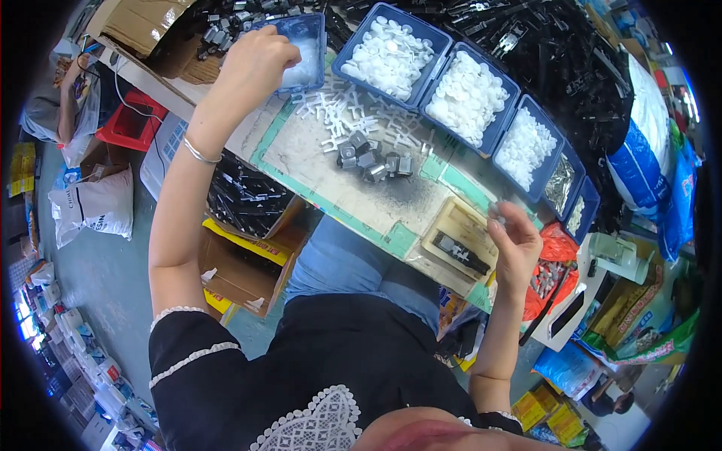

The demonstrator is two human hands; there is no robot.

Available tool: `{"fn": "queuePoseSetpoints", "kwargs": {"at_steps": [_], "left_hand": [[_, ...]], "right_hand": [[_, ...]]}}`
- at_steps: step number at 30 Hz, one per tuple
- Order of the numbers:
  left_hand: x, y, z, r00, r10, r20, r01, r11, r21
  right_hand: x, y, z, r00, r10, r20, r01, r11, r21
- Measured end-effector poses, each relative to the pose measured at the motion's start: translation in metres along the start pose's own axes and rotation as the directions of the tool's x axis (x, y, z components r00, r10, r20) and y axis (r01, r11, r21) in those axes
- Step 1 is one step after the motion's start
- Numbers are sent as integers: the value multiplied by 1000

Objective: The person assembles small plastic housings, metal clips, and springs using a wooden assembly jig, pliers, and a screwdriver.

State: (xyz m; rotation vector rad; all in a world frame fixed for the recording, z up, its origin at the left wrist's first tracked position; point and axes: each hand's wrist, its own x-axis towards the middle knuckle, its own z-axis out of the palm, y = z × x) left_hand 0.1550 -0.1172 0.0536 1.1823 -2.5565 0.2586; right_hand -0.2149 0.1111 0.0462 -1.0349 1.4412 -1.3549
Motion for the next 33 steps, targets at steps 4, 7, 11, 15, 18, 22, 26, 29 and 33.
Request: {"fn": "queuePoseSetpoints", "kwargs": {"at_steps": [4, 7, 11, 15, 18, 22, 26, 29, 33], "left_hand": [[-2, 0, 5, 998, 55, -4, -55, 998, 1], [-8, 14, -19, 994, -56, -89, 48, 995, -85], [-15, 62, -50, 944, -324, 58, 289, 731, -618], [-25, 114, -45, 906, -309, 289, 362, 211, -908], [-25, 149, -46, 885, -231, 404, 385, -127, -914], [-24, 179, -46, 870, -126, 477, 435, -260, -862], [-23, 202, -37, 866, -113, 487, 429, -331, -841], [-23, 208, -37, 868, -87, 488, 437, -330, -837], [-24, 219, -36, 814, -6, 581, 525, -423, -739]], "right_hand": [[-3, 2, 4, 1000, 0, 13, 0, 1000, -24], [-9, -3, 2, 998, -55, -12, 54, 996, -76], [-12, -16, 5, 998, -45, -36, 44, 998, -45], [-15, -35, 33, 982, -182, 56, 185, 982, -48], [-17, -48, 44, 970, -223, 92, 228, 972, -46], [-20, -43, 45, 974, -194, 121, 183, 979, 95], [-29, -39, 36, 985, -139, 105, 122, 981, 151], [-35, -42, 31, 977, -182, 108, 176, 982, 68], [-43, -41, 29, 968, -224, 112, 237, 963, -125]]}}
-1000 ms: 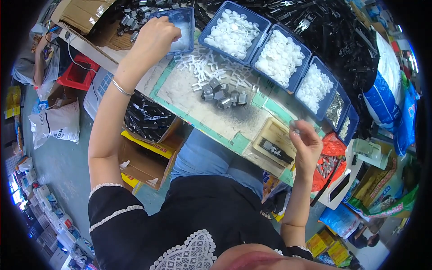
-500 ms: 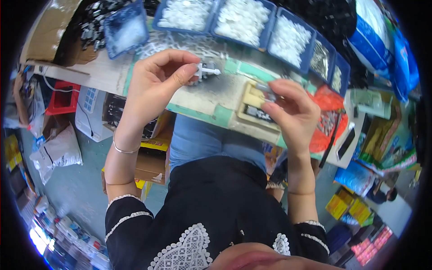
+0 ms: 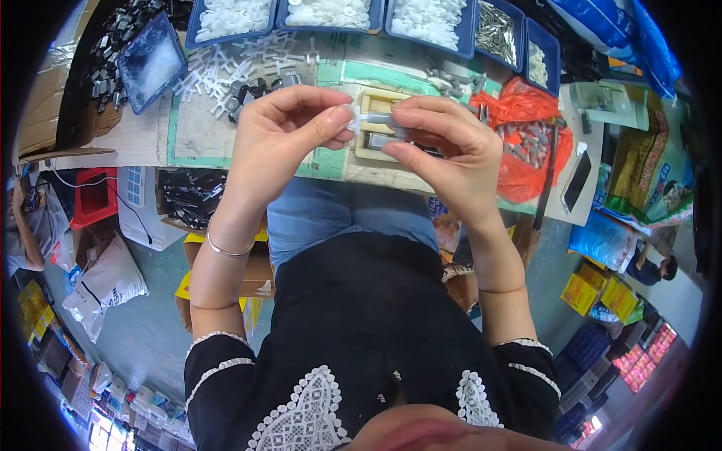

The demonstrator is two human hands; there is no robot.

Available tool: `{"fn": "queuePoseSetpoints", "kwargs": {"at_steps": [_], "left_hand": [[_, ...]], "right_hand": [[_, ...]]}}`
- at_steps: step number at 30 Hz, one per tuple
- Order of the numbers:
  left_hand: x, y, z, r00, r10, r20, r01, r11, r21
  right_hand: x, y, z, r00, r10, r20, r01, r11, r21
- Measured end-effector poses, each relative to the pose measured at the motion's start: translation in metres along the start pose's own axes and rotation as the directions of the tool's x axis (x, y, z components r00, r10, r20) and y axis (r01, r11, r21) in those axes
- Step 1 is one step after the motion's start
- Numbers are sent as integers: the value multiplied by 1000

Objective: The person assembles small plastic housings, metal clips, and springs using a wooden assembly jig, pliers, and a screwdriver.

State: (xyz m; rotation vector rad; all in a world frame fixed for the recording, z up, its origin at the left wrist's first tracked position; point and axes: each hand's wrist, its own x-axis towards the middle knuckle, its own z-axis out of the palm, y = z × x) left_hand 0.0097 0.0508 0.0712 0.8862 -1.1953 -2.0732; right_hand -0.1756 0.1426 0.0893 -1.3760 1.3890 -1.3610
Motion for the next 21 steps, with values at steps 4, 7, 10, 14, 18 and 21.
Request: {"fn": "queuePoseSetpoints", "kwargs": {"at_steps": [4, 7, 10, 14, 18, 21], "left_hand": [[-7, -18, 20, 950, 312, 30, -301, 881, 366], [-7, -28, 21, 857, 419, 300, -499, 527, 688], [-4, -44, 28, 900, 309, 307, -434, 578, 691], [-1, -66, 36, 772, 491, 403, -549, 196, 813], [5, -83, 42, 685, 537, 492, -586, 4, 811], [7, -95, 40, 659, 513, 550, -602, -78, 795]], "right_hand": [[-14, 15, -9, 994, 74, -79, -63, 988, 141], [-31, 20, -25, 1000, -8, 26, 13, 981, -192], [-46, 23, -38, 999, -30, 20, 36, 931, -364], [-67, 40, -57, 995, -52, -91, -6, 838, -546], [-67, 57, -58, 993, -47, -109, -24, 818, -575], [-62, 64, -58, 997, -48, -53, 10, 829, -559]]}}
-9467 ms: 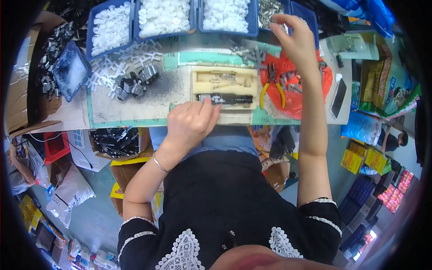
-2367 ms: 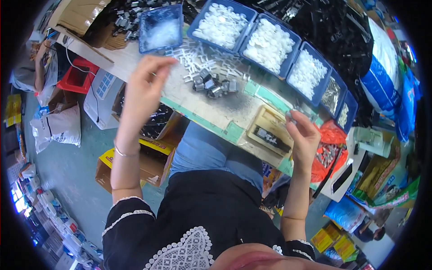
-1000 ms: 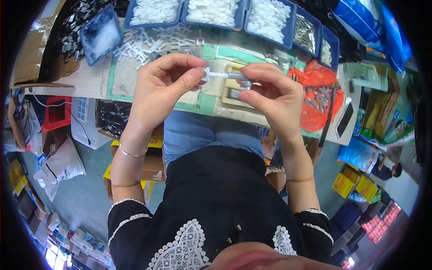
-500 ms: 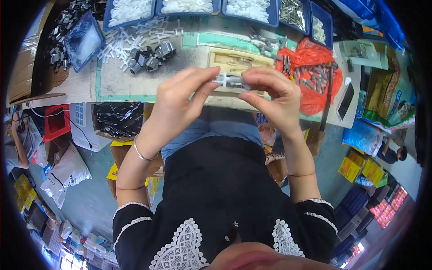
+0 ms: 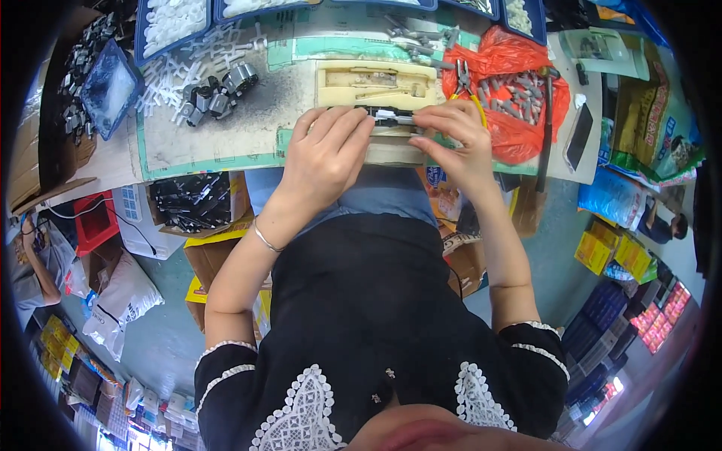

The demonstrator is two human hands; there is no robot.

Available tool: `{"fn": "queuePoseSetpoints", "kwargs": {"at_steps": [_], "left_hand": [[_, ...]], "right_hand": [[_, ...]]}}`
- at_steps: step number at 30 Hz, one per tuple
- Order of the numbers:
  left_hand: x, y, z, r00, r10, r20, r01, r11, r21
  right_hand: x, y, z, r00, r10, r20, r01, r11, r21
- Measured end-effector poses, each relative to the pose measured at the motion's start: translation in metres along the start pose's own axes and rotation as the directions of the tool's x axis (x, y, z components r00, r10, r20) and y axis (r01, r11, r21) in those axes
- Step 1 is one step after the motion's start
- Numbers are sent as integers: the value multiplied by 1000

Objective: The person assembles small plastic housings, metal clips, and springs using a wooden assembly jig, pliers, and a screwdriver.

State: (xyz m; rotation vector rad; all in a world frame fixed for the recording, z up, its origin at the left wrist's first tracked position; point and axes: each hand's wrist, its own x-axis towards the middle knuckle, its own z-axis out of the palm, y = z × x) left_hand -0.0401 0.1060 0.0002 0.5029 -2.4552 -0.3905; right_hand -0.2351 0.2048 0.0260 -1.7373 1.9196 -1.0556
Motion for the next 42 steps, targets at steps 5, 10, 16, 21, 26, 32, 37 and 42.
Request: {"fn": "queuePoseSetpoints", "kwargs": {"at_steps": [5, 10, 16, 21, 26, 32, 37, 42], "left_hand": [[-4, 5, 5, 997, -70, -27, 69, 997, -19], [-7, 5, 18, 996, -43, -81, 51, 993, 108], [-2, 4, 19, 995, -3, -100, 23, 978, 209], [-2, 1, 8, 998, 10, -60, 1, 986, 168], [29, -36, -30, 981, -51, -188, 58, 998, 30], [106, -197, -108, 874, -284, -395, 428, 833, 350], [154, -279, -106, 883, -447, -147, 456, 736, 501], [175, -296, -106, 786, -616, 60, 506, 696, 509]], "right_hand": [[5, 5, -2, 997, -59, 54, 60, 998, -22], [13, -4, -5, 989, -80, 123, 101, 979, -178], [4, 4, -1, 996, -89, -12, 81, 948, -307], [6, 2, 0, 992, -129, -6, 121, 948, -296], [0, 3, -10, 967, 27, -253, -33, 999, -20], [7, -10, -16, 958, -28, -284, 27, 1000, -8], [19, -20, -13, 964, -31, -264, 34, 999, 8], [25, -19, -14, 969, -55, -240, 51, 998, -23]]}}
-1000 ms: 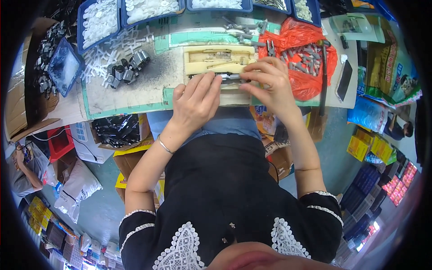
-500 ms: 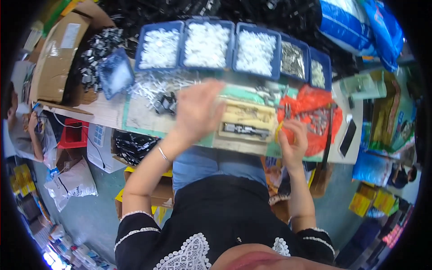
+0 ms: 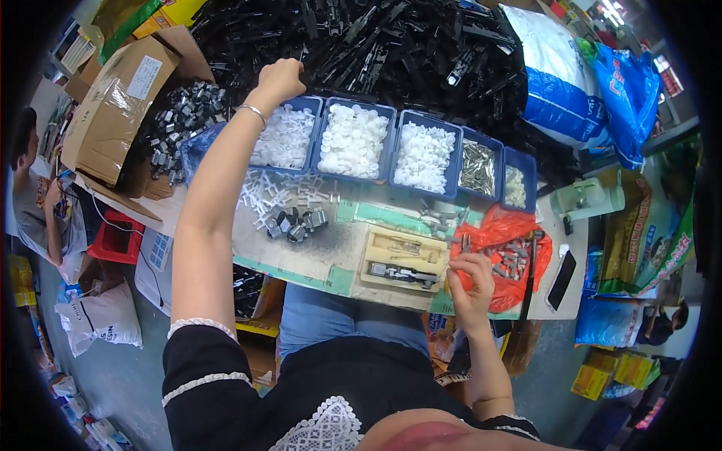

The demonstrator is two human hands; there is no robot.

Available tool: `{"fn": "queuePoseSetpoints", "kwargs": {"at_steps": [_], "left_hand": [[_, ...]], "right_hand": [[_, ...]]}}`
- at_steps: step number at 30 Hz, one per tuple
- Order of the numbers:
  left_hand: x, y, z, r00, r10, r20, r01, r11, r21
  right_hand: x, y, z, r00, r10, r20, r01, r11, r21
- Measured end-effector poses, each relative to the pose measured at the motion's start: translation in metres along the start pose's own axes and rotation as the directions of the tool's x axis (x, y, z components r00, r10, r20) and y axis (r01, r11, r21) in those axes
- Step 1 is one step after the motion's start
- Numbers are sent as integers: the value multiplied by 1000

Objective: The person assembles small plastic housings, metal clips, and springs using a wooden assembly jig, pliers, and a screwdriver.

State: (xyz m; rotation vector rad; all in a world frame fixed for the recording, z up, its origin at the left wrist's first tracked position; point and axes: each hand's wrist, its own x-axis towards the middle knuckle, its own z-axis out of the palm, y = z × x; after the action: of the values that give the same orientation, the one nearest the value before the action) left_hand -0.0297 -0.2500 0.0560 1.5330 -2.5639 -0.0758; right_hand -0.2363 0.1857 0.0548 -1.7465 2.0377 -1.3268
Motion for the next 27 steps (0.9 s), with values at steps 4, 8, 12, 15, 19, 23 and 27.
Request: {"fn": "queuePoseSetpoints", "kwargs": {"at_steps": [4, 8, 12, 15, 19, 23, 27], "left_hand": [[-15, 6, -22, 860, 202, -469, -338, 914, -224], [-71, 61, -44, 905, 160, -394, -423, 412, -807], [-151, 112, -43, 921, 319, -225, -250, 40, -967], [-199, 133, -35, 912, 365, -187, -177, -60, -982], [-237, 140, -33, 834, 438, -336, -504, 356, -787], [-282, 146, -16, 795, 564, -224, -516, 434, -739], [-312, 154, -6, 766, 614, -194, -552, 471, -689]], "right_hand": [[1, 8, -6, 999, 32, 20, -32, 999, 11], [23, 7, -3, 999, 28, 28, -30, 996, 79], [70, -27, 6, 971, -224, -80, 210, 965, -155], [83, -43, 4, 957, -285, 61, 291, 920, -262], [55, -34, -4, 923, -180, 340, 203, 979, -33], [12, -35, -7, 867, -138, 479, 171, 985, -26], [-21, -31, -13, 840, -66, 539, 121, 990, -68]]}}
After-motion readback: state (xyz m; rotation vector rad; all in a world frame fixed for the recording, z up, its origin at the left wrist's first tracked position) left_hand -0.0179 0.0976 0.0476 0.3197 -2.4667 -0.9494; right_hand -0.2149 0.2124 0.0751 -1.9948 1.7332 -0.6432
